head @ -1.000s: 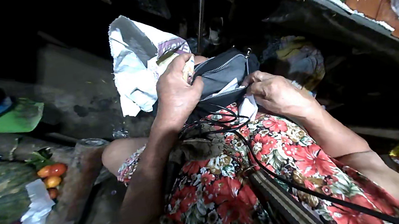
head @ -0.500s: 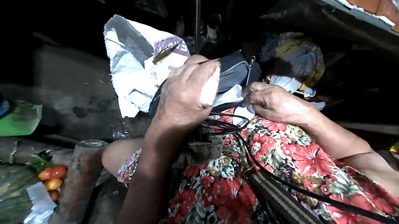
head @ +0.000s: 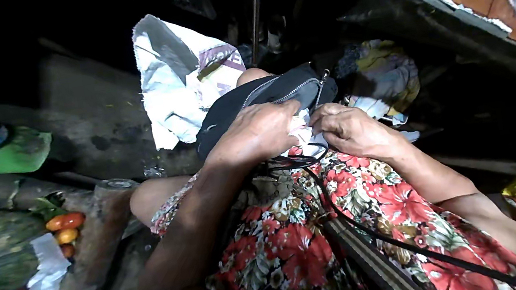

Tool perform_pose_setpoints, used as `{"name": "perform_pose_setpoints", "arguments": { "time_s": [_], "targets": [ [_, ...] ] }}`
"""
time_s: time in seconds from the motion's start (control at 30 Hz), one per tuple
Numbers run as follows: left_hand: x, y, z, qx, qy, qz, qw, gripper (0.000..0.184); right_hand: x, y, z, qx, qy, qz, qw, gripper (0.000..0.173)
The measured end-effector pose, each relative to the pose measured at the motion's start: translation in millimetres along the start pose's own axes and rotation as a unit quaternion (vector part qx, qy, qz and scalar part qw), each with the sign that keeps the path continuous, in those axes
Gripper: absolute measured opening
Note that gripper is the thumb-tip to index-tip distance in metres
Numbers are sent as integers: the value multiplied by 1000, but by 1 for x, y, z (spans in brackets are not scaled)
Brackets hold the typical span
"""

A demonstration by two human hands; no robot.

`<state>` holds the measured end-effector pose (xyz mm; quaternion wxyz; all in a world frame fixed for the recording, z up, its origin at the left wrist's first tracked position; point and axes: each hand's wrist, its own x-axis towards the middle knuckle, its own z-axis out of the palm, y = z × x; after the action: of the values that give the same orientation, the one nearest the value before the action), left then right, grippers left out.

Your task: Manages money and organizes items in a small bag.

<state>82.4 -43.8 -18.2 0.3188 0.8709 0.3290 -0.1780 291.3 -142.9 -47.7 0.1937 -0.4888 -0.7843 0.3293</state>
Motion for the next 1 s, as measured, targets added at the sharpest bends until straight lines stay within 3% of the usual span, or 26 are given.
{"name": "perform_pose_setpoints", "arguments": {
  "time_s": [0.13,0.23,0.43,0.63,0.8,0.9,1.0],
  "targets": [
    [10,-4,5,-35,-13,6,999,33,2,1,0,-6,-6,1,1000,19],
    [13,-22,8,-152,15,9,988,31,2,1,-5,22,12,3,1000,20],
    [2,-43,20,-377,138,13,916,33,1,11,-22,194,120,25,973,25],
    [-4,-49,31,-555,255,46,790,40,10,34,-36,283,329,76,898,16],
    [-5,-50,35,-632,293,97,710,43,26,41,-53,256,378,26,890,15],
    [-5,-52,37,-697,327,95,631,44,43,40,-60,248,416,6,875,15],
    [-8,-50,38,-769,351,104,524,41,65,45,-60,287,430,6,856,14]
  ]
}}
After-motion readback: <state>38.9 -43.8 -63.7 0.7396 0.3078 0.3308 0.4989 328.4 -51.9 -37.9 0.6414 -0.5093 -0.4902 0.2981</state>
